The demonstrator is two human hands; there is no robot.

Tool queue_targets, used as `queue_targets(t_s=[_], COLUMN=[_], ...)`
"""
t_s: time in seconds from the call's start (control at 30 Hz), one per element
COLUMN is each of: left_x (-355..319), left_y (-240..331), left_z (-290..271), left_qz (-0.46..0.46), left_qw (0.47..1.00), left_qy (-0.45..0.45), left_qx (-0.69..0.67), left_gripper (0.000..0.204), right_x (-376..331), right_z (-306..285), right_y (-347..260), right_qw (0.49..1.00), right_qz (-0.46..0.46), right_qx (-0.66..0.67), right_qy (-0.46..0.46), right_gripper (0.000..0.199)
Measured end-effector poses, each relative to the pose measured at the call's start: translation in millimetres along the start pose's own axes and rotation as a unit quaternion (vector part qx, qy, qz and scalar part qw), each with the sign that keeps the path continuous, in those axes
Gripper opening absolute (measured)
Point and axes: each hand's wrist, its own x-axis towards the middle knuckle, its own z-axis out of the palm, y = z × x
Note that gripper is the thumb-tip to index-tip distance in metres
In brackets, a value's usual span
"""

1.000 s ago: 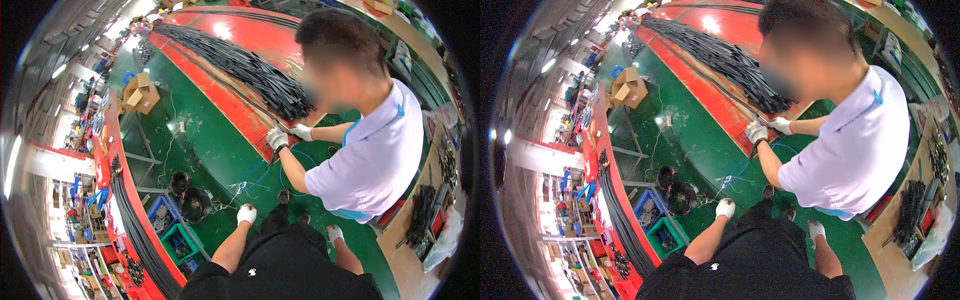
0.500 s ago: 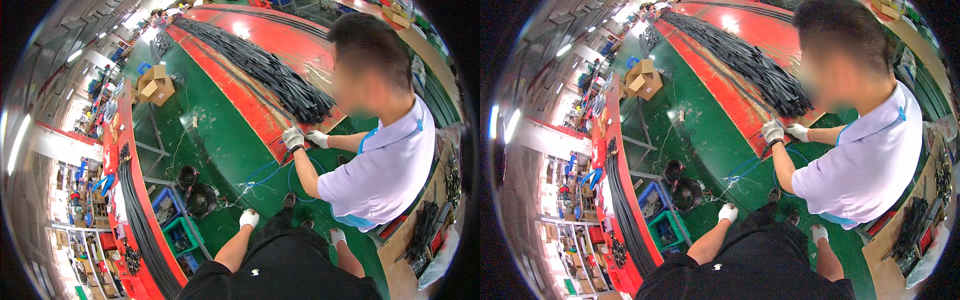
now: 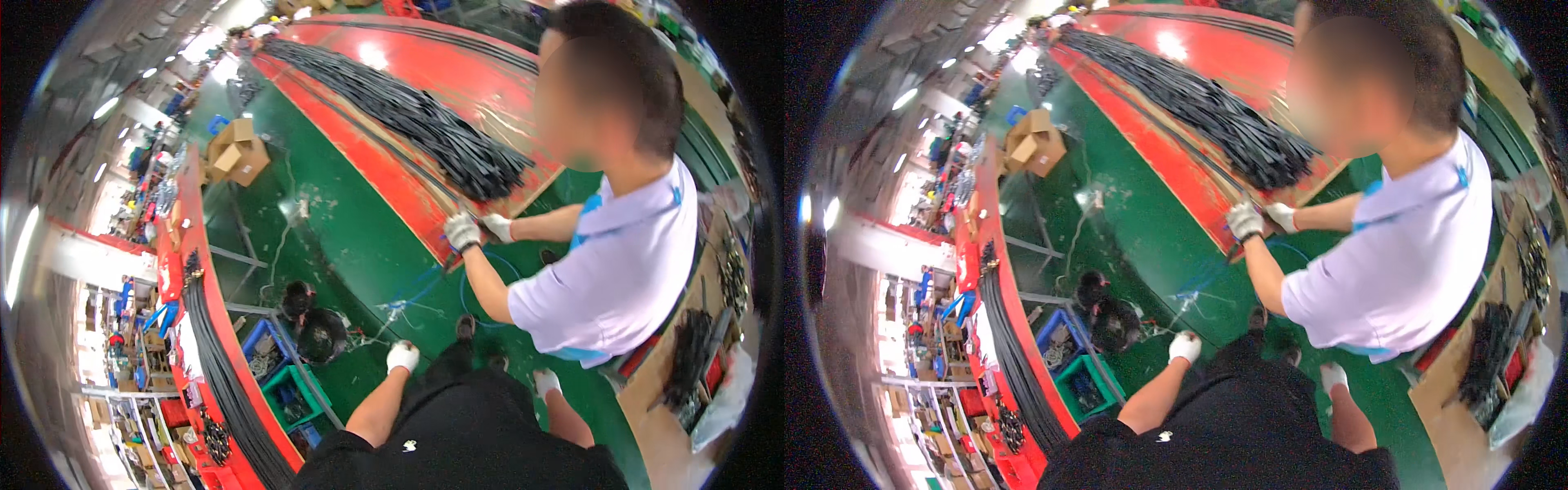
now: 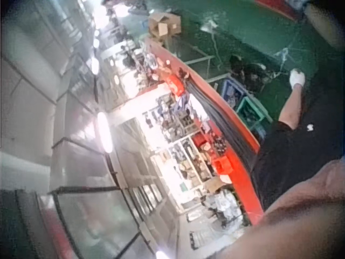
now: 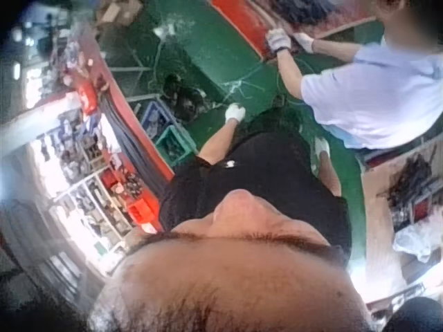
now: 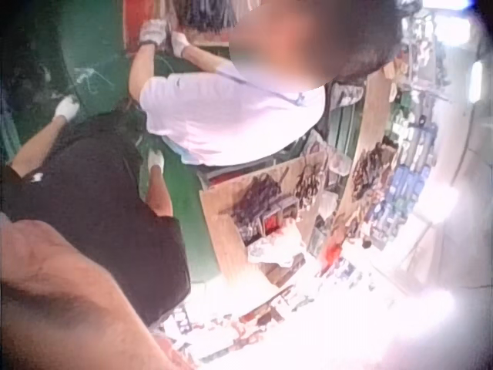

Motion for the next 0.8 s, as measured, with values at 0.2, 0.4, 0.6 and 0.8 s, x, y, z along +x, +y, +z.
queue_targets(t_s=[0.2,0.4,0.6,0.8], left_x=[-5.9,-9.0,-17.1,-22.5], left_y=[-22.6,-18.9,-32.4,-33.2], left_z=[-2.3,-1.4,0.0,1.5], left_qz=[-0.018,-0.037,-0.045,-0.052], left_qw=[0.999,0.999,0.999,0.998], left_qy=[0.026,0.002,-0.01,-0.003], left_qx=[-0.018,-0.028,-0.024,-0.04], left_gripper=[0.039,0.041,0.042,0.042], right_x=[-2.5,8.1,-14.0,-16.9], right_z=[16.0,11.9,8.2,10.1], right_y=[5.0,-0.8,-31.1,-32.7], right_qw=[0.993,0.999,0.998,0.998], right_qz=[-0.066,-0.03,-0.007,-0.041], right_qx=[-0.091,-0.023,0.002,-0.042], right_qy=[-0.026,-0.035,-0.061,-0.034], right_gripper=[0.04,0.032,0.031,0.032])
